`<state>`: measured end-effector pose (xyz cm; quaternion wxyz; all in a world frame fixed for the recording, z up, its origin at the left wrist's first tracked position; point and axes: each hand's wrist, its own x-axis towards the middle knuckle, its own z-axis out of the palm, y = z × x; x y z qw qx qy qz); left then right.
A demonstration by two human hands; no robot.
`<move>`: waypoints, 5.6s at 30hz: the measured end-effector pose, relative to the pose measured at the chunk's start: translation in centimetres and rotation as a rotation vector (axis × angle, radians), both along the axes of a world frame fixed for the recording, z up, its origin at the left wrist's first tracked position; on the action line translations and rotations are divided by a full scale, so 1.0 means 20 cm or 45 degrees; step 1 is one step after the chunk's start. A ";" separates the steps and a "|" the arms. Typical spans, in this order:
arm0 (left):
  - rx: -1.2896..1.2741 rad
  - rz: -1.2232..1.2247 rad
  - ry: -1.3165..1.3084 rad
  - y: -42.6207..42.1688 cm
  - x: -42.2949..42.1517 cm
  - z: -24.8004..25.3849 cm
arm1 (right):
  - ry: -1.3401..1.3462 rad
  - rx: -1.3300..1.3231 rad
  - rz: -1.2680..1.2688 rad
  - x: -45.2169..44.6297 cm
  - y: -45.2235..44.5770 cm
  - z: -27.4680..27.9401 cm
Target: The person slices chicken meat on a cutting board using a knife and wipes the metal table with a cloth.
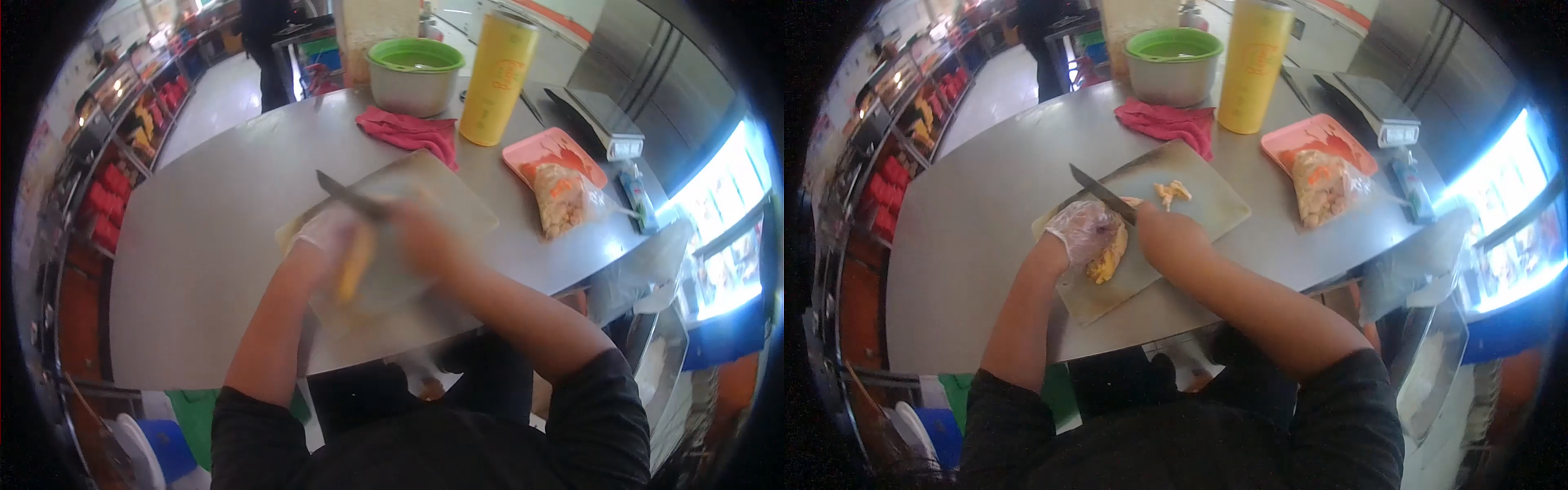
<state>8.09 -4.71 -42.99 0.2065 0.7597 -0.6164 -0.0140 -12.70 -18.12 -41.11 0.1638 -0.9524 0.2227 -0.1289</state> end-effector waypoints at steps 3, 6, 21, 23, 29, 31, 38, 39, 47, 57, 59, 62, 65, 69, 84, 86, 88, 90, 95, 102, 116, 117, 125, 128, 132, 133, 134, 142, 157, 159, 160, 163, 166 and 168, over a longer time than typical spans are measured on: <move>0.160 0.019 -0.167 0.02 -0.02 0.12 | 0.016 -0.146 0.012 0.09 0.00 -0.08; 0.254 0.113 -0.180 0.03 -0.07 0.22 | 0.091 -0.031 0.012 -0.04 0.02 -0.02; 0.328 0.316 0.028 0.01 0.00 0.15 | 0.640 -0.272 -0.044 -0.80 0.27 0.41; 0.222 0.258 0.013 0.02 -0.01 0.20 | 0.601 -0.279 -0.019 -0.79 0.28 0.43; 0.020 0.002 0.448 0.05 0.08 0.07 | 0.540 -0.212 0.021 -0.66 0.26 0.41; 0.040 -0.047 0.774 0.04 0.07 0.10 | 0.527 -0.202 0.017 -0.60 0.24 0.39; 0.106 -0.169 0.116 0.08 0.05 0.16 | 0.463 -0.105 -0.031 -0.35 0.27 0.39; 0.197 -0.183 0.125 0.08 0.06 0.13 | 0.377 -0.095 -0.036 -0.33 0.28 0.39; -0.089 -0.107 0.485 0.05 0.07 0.13 | 0.335 0.019 -0.015 -0.27 0.13 0.37; -0.574 0.178 1.508 0.05 0.10 0.23 | 0.216 0.163 -0.362 -0.65 -0.03 0.30; -0.627 0.106 1.219 0.02 0.25 0.07 | 0.164 0.193 -0.363 -0.67 -0.02 0.28; -0.688 0.046 0.810 0.00 0.36 -0.08 | 0.165 0.239 -0.337 -0.63 0.06 0.37; -0.666 0.024 0.800 0.00 0.33 -0.08 | 0.240 0.215 -0.270 -0.61 0.09 0.39; -0.637 0.029 0.957 -0.01 0.36 -0.10 | 0.234 0.242 -0.369 -0.62 0.06 0.36; -0.770 -0.038 1.641 -0.04 -0.19 0.35 | -0.490 1.475 -0.148 -0.85 -0.13 0.18; -0.833 -0.078 1.834 -0.01 -0.36 0.49 | -0.487 1.447 -0.166 -0.86 -0.12 0.21; -0.820 -0.102 2.171 0.02 -0.45 0.51 | -0.481 1.427 -0.185 -0.87 -0.12 0.21; -0.633 0.097 1.998 0.10 -0.41 0.39 | -0.499 1.406 -0.153 -0.89 -0.14 0.19; 0.147 0.681 1.265 0.34 -0.16 0.35 | -0.573 1.463 -0.056 -0.90 -0.15 0.16; 0.188 0.387 -0.286 0.36 -0.06 0.28 | -0.466 1.478 0.008 -0.87 -0.17 0.16; 0.484 -0.083 0.307 -0.07 -0.20 0.13 | -0.609 1.455 -0.016 -0.92 -0.14 0.14; 0.487 -0.047 0.304 -0.05 -0.21 0.15 | -0.604 1.459 0.013 -0.92 -0.14 0.15; 0.511 0.273 0.942 0.03 -0.44 0.50 | -0.601 1.503 0.059 -0.90 -0.18 0.11; 0.404 0.314 0.764 -0.02 -0.31 0.33 | -0.608 1.500 0.025 -0.90 -0.18 0.11; 0.116 -0.328 -0.596 -0.09 -0.01 -0.10 | -0.597 1.478 -0.038 -0.91 -0.17 0.16; 0.170 -0.071 -0.089 -0.10 -0.09 -0.04 | -0.601 1.477 -0.054 -0.92 -0.16 0.16; 0.213 0.043 0.169 -0.09 -0.15 0.04 | -0.606 1.483 -0.068 -0.91 -0.16 0.17; 0.582 0.067 -0.106 0.08 -0.05 0.14 | -0.573 1.487 -0.106 -0.89 -0.14 0.21; 0.035 0.164 0.210 0.20 -0.16 0.12 | 0.200 0.446 -0.190 -0.70 0.34 0.37; 0.015 0.219 0.323 0.22 -0.23 0.21 | 0.276 0.370 -0.221 -0.68 0.37 0.39; 0.008 0.204 0.315 0.22 -0.24 0.23 | 0.289 0.368 -0.209 -0.68 0.39 0.39; -0.103 0.192 0.345 0.25 -0.30 0.29 | 0.354 0.335 -0.243 -0.67 0.44 0.43; -0.314 0.131 0.259 0.23 -0.20 0.12 | 0.359 0.333 -0.246 -0.66 0.46 0.48; -0.417 0.084 0.146 0.23 -0.18 0.10 | 0.341 0.311 -0.208 -0.65 0.47 0.48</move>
